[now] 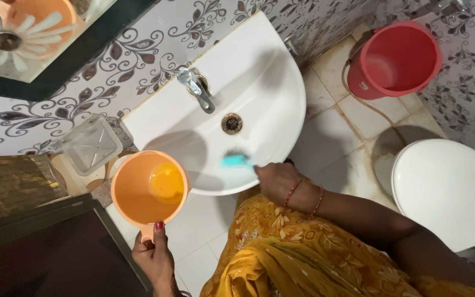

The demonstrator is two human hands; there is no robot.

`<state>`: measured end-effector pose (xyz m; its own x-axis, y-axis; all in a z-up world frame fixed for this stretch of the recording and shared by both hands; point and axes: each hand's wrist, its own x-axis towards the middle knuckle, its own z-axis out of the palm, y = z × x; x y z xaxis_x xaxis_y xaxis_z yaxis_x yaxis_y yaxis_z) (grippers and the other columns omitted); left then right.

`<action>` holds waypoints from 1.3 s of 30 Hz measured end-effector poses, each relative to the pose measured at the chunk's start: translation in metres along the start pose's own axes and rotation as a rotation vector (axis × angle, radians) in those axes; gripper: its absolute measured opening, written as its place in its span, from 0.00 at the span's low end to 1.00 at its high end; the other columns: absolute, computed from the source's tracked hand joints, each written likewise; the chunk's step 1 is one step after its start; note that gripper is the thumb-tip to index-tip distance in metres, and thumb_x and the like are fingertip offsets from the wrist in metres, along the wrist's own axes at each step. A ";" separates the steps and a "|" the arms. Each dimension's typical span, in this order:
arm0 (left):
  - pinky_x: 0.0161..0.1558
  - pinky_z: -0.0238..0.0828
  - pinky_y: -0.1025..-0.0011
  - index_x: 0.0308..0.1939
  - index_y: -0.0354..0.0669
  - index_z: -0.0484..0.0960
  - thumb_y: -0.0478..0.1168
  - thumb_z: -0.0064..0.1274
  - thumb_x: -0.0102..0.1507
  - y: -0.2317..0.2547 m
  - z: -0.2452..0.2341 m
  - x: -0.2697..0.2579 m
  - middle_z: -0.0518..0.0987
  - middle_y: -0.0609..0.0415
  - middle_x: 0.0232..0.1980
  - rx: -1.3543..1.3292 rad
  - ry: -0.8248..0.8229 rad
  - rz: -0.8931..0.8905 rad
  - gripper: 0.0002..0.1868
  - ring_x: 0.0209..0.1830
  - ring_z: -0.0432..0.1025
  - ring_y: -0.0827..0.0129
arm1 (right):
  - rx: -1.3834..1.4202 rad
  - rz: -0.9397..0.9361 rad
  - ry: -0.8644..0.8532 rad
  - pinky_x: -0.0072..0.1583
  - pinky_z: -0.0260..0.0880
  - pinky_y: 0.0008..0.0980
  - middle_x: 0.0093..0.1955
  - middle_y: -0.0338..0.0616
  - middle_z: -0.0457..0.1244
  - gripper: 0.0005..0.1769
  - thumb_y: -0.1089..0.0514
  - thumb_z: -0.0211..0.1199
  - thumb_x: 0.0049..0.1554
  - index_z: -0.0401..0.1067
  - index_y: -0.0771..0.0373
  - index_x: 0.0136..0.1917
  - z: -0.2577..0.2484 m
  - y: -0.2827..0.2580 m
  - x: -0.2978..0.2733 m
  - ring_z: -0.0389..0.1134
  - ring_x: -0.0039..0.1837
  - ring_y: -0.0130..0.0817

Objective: The person scrubs a white bathroom sink using a blue brush and water from an orange mug. They repeatedly pour water into the sink and scrub the basin, faucet, and drain area.

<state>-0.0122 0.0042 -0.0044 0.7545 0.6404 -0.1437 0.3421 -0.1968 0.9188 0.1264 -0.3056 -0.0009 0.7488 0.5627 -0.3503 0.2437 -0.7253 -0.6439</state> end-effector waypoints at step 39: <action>0.22 0.42 0.80 0.42 0.30 0.81 0.39 0.55 0.69 -0.002 0.010 -0.005 0.66 0.66 0.22 -0.060 0.010 0.002 0.11 0.20 0.51 0.85 | 0.141 0.093 -0.246 0.52 0.70 0.50 0.42 0.60 0.69 0.16 0.52 0.50 0.65 0.72 0.66 0.50 0.030 -0.013 0.053 0.72 0.45 0.56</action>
<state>-0.0107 -0.0059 -0.0092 0.7494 0.6474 -0.1389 0.3066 -0.1534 0.9394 0.1447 -0.2546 -0.0317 0.5876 0.5883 -0.5555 0.0799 -0.7254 -0.6837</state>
